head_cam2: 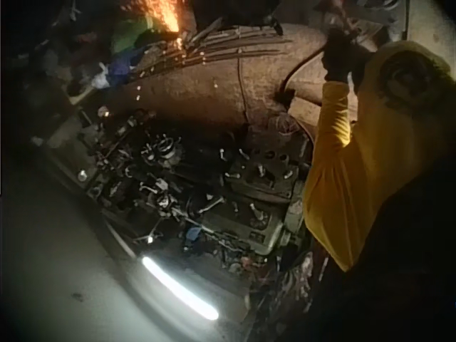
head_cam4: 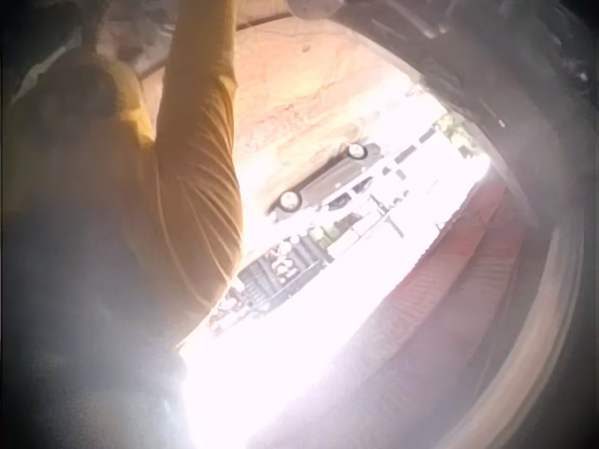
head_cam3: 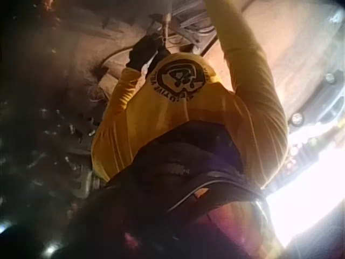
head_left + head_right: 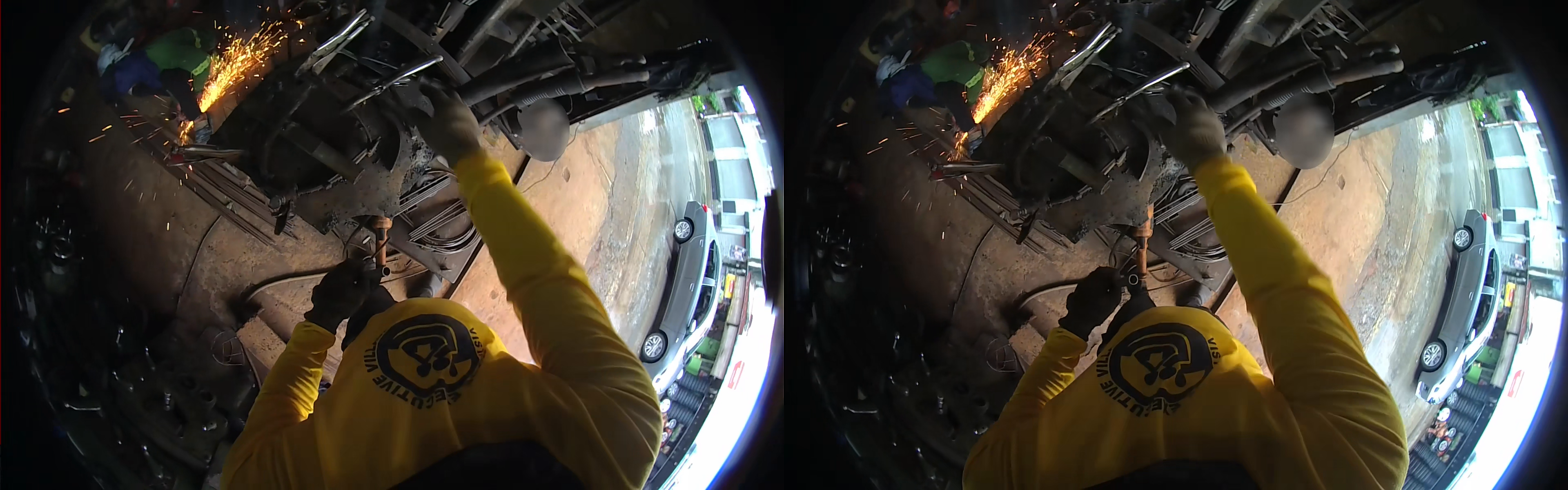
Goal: The person performs welding and assembly tasks on a circular metal frame using a welding tool and locking pliers. The person positions a metal rod against the frame, secures it with pliers, and applies welds to join the components.
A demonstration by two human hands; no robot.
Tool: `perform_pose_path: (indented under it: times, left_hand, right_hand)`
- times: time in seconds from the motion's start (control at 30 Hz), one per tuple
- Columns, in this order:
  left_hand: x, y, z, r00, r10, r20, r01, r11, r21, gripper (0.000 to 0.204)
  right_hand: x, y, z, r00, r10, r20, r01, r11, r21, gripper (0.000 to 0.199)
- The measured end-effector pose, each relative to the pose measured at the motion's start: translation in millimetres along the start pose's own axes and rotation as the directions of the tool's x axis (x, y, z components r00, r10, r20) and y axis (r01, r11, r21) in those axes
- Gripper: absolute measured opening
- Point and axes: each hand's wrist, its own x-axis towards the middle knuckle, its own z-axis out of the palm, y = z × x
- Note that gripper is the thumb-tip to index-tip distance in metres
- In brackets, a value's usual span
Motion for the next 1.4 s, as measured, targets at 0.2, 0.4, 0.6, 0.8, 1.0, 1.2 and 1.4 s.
perform_pose_path:
  times: [0.2,0.4,0.6,0.8,1.0,1.2,1.4]
  left_hand:
    - [36,60,-22,0.965,0.254,0.069,-0.251,0.966,-0.060,0.020]
    - [80,114,2,0.933,0.339,0.120,-0.207,0.779,-0.592,0.022]
    - [97,177,36,0.907,0.420,0.021,-0.364,0.808,-0.464,0.025]
    - [75,199,53,0.989,0.061,0.135,0.066,0.635,-0.769,0.037]
    - [60,224,67,0.952,-0.196,0.237,0.285,0.272,-0.919,0.031]
    - [44,244,71,0.874,-0.421,0.244,0.285,0.036,-0.958,0.024]
    - [50,241,65,0.896,-0.368,0.251,0.303,0.091,-0.949,0.022]
  right_hand:
    - [-192,6,-24,0.985,0.152,0.076,-0.167,0.773,0.612,0.063]
    - [-246,-8,-66,0.949,0.004,0.315,-0.218,0.730,0.648,0.076]
    - [-270,11,-65,0.898,0.171,0.405,-0.439,0.288,0.851,0.059]
    - [-304,33,-75,0.892,0.216,0.396,-0.448,0.319,0.835,0.036]
    - [-325,29,-99,0.821,0.273,0.502,-0.560,0.213,0.801,0.036]
    - [-328,21,-109,0.756,0.239,0.609,-0.646,0.119,0.754,0.031]
    - [-320,18,-102,0.748,0.307,0.588,-0.662,0.297,0.688,0.028]
